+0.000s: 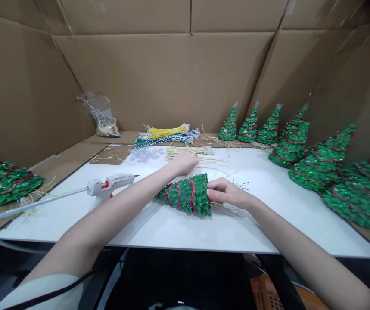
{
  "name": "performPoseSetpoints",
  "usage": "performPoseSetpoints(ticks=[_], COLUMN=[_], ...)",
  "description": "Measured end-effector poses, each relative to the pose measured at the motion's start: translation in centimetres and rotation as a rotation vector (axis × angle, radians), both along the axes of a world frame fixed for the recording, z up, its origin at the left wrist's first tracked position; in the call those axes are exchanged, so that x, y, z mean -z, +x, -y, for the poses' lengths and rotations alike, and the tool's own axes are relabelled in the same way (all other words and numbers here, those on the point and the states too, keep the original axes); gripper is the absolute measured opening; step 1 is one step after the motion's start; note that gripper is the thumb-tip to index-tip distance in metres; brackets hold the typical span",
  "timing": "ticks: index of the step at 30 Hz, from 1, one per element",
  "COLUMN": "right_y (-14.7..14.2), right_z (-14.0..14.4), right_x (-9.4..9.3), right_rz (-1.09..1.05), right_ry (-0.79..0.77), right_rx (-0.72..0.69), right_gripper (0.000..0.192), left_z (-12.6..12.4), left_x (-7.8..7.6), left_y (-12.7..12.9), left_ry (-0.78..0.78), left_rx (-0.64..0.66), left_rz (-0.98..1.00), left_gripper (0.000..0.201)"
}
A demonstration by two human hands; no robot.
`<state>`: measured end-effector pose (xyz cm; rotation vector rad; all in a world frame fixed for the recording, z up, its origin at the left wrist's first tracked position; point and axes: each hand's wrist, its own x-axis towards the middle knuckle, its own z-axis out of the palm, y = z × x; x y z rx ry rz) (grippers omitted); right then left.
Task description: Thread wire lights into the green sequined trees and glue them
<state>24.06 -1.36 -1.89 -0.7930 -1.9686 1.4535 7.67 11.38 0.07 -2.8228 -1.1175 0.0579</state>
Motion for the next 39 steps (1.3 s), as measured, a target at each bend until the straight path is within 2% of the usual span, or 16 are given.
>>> performPoseSetpoints(ticks=[3, 7, 11, 14, 17, 21, 24, 26, 29, 34, 39], right_y=[0.1, 0.0, 0.0, 0.0, -0.1, -0.3, -0.3, -0.2, -0.1, 0.3, 0.4], right_z=[-0.1, -0.1, -0.1, -0.2, -0.2, -0.2, -0.3, -0.5, -0.6, -0.7, -0.2], right_x=[0.1, 0.1, 0.1, 0.3, 0.4, 0.4, 0.6, 0.7, 1.0, 1.3, 0.5], right_rz=[-0.006, 0.002, 0.034, 0.024, 0.027, 0.033, 0.010, -0.007, -0.013, -0.008, 0.032], right_ry=[0.012, 0.016, 0.034, 0.044, 0.034, 0.016, -0.004, -0.019, -0.038, -0.029, -0.024], right_rx=[-0.004, 0.011, 0.055, 0.095, 0.136, 0.163, 0.165, 0.169, 0.170, 0.141, 0.055], right_gripper=[0.051, 0.052, 0.053, 0.055, 0.057, 0.058, 0.056, 0.054, 0.051, 0.048, 0.044], left_z=[0.2, 0.2, 1.0, 2.6, 4.8, 7.7, 9.5, 10.4, 11.1, 11.4, 12.0], left_x=[-0.3, -1.7, -3.5, -4.2, -4.3, -3.6, -2.9, -2.5, -2.1, -2.3, -2.2], left_y=[-0.1, -1.2, -3.0, -4.4, -5.8, -7.6, -8.5, -8.9, -9.5, -10.4, -10.8], left_ry=[-0.024, -0.081, -0.169, -0.295, -0.435, -0.603, -0.867, -0.953, -0.982, -0.927, -0.896], left_rx=[0.006, 0.016, 0.010, 0.009, 0.055, 0.092, 0.049, 0.020, 0.016, -0.003, 0.012], left_rz=[0.060, 0.226, 0.526, 0.776, 0.964, 1.121, 1.269, 1.302, 1.343, 1.391, 1.411], left_gripper=[0.034, 0.032, 0.011, 0.011, 0.015, 0.017, 0.021, 0.022, 0.023, 0.020, 0.013])
